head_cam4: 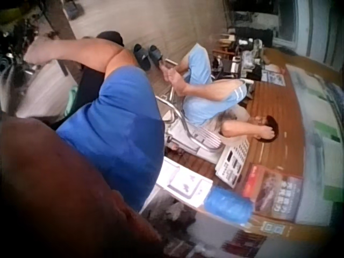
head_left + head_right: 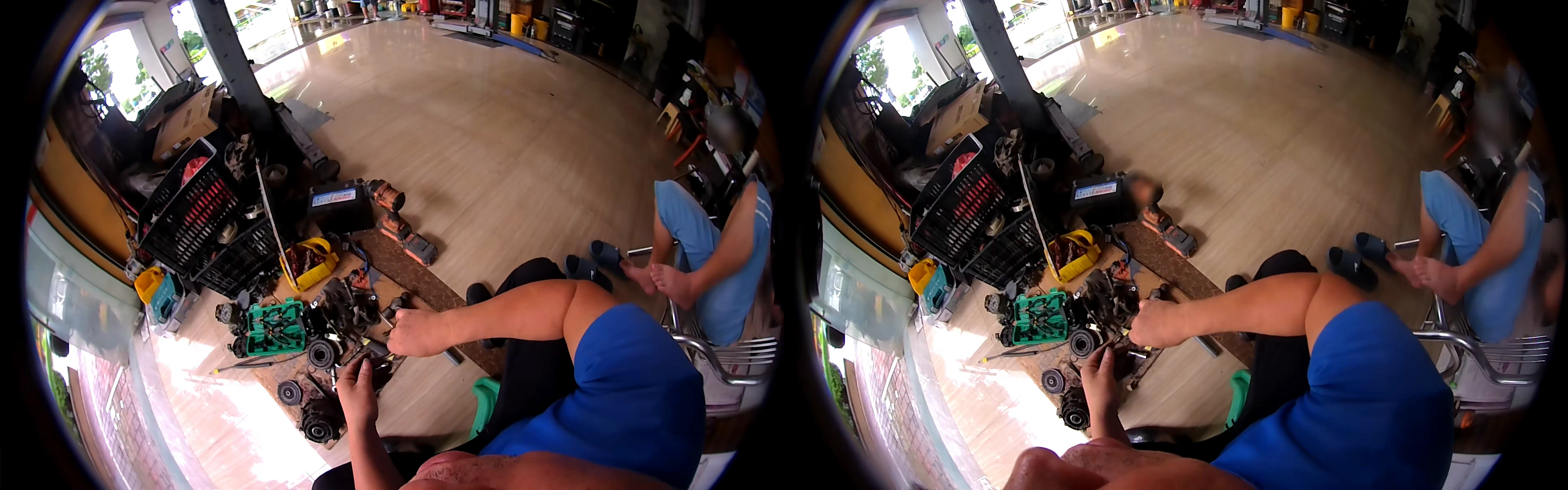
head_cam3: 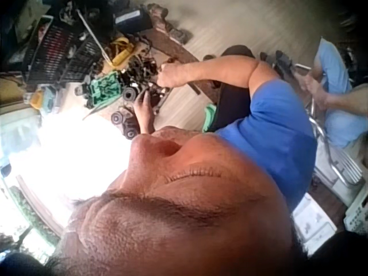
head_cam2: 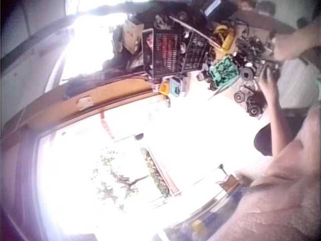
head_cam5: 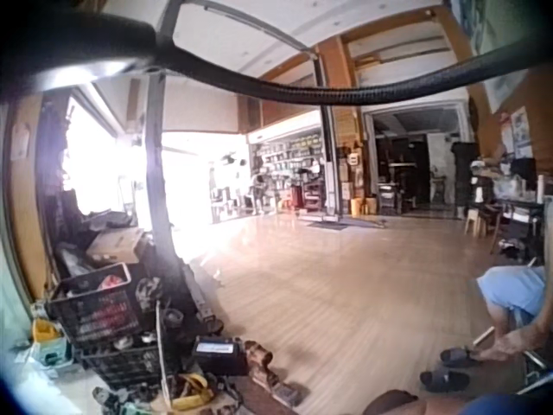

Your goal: The person assembles or repairs a mechanical assembly by hand, picking up and positioning metal gears and components together.

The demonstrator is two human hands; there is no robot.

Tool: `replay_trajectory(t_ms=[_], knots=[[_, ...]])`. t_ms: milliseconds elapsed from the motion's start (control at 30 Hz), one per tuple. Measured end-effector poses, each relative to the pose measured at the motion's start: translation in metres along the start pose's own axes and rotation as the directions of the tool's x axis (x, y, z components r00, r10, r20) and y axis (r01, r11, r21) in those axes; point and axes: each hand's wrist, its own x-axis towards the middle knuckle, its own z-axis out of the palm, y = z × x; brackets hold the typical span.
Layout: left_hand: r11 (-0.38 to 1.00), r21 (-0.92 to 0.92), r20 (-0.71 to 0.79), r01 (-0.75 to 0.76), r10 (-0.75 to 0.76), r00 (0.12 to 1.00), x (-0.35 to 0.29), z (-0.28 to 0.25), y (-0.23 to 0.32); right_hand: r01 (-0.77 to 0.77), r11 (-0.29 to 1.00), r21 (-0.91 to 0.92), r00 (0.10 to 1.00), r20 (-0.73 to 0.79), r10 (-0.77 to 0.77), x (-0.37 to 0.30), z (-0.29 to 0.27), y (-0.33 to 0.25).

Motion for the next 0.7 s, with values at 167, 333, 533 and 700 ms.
replay_trajectory(t_ms=[167, 333, 533, 700], knots=[[0.992, 0.101, 0.021, -0.079, 0.077, 0.997, 0.000, -0.002, -0.003, 0.014, 1.000, -0.011, 0.999, -0.047, -0.014, 0.005, -0.003, 0.000], [0.998, -0.022, -0.064, 0.061, -0.062, 0.996, -0.013, 0.003, 0.018, 0.023, 0.999, -0.023, 0.999, -0.040, -0.023, 0.013, -0.009, -0.001], [0.987, -0.160, -0.120, -0.015, -0.004, 0.993, -0.028, -0.014, 0.008, 0.111, 0.994, 0.016, 0.986, -0.126, -0.108, 0.024, -0.009, -0.013], [0.971, -0.201, -0.142, -0.133, 0.106, 0.984, -0.024, -0.017, 0.013, 0.062, 0.995, 0.077, 0.982, -0.182, -0.047, 0.031, -0.013, -0.015]])
